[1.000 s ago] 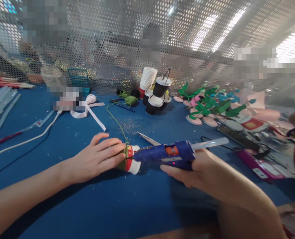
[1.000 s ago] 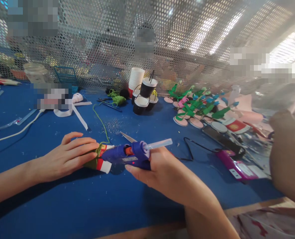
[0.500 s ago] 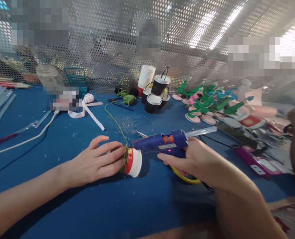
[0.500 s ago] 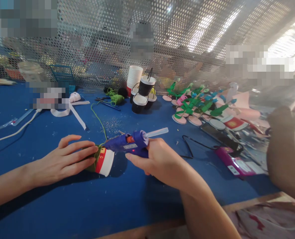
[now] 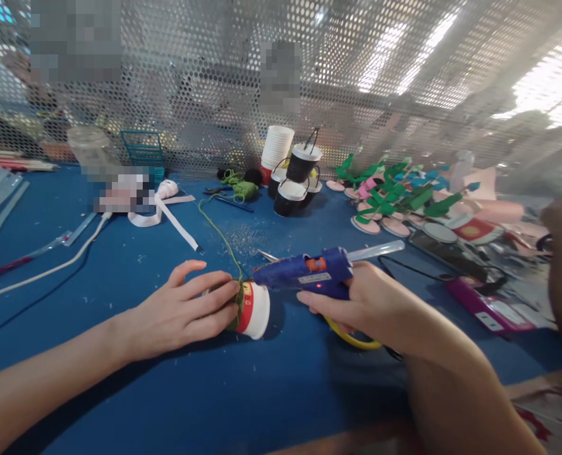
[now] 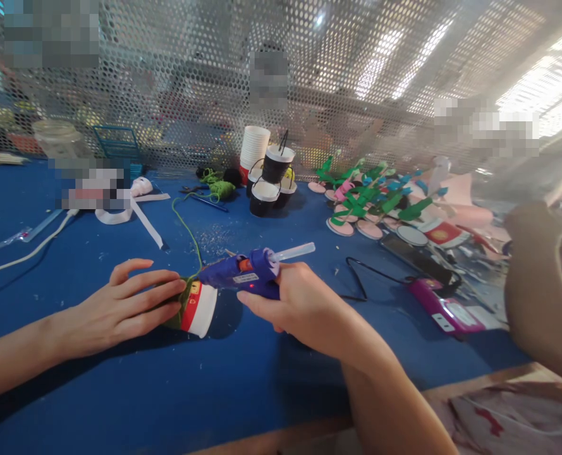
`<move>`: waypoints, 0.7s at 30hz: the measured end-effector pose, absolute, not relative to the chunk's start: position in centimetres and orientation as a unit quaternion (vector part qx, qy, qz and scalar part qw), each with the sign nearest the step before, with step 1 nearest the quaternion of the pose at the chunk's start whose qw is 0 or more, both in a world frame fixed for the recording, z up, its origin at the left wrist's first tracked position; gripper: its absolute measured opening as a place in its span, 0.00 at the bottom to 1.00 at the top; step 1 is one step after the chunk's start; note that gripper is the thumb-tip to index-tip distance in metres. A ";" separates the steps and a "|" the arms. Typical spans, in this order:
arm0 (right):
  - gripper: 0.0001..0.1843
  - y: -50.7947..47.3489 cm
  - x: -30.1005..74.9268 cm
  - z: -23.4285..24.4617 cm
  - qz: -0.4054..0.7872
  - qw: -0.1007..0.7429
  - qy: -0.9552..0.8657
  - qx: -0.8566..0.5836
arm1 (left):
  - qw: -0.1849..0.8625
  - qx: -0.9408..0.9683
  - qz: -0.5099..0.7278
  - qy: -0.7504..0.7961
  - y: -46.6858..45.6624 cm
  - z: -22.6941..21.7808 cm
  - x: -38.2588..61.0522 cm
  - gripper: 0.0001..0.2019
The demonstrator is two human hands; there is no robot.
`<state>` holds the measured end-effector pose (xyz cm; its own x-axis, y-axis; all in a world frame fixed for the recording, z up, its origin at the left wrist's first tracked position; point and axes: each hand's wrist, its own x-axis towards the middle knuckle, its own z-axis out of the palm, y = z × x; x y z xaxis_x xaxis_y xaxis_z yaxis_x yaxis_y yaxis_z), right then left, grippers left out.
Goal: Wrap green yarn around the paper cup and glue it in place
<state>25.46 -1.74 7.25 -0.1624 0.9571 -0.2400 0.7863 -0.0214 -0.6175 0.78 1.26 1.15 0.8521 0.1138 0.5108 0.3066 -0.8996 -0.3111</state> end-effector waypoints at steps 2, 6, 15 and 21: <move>0.17 -1.8 25.4 7.4 0.329 0.116 -0.686 -0.639 | 0.198 -0.941 -0.251 -0.111 1.3 1.2 0.8 0.09; 0.17 -1.8 25.4 7.6 0.329 0.122 -0.692 -0.630 | 0.205 -0.938 -0.255 -0.112 1.2 1.2 0.9 0.10; 0.15 -2.1 25.7 7.1 0.351 0.139 -0.689 -0.619 | 0.194 -0.942 -0.250 -0.113 1.3 1.0 0.7 0.10; 0.12 -2.4 26.0 6.8 0.371 0.151 -0.693 -0.600 | 0.168 -0.945 -0.248 -0.131 1.4 0.8 0.6 0.12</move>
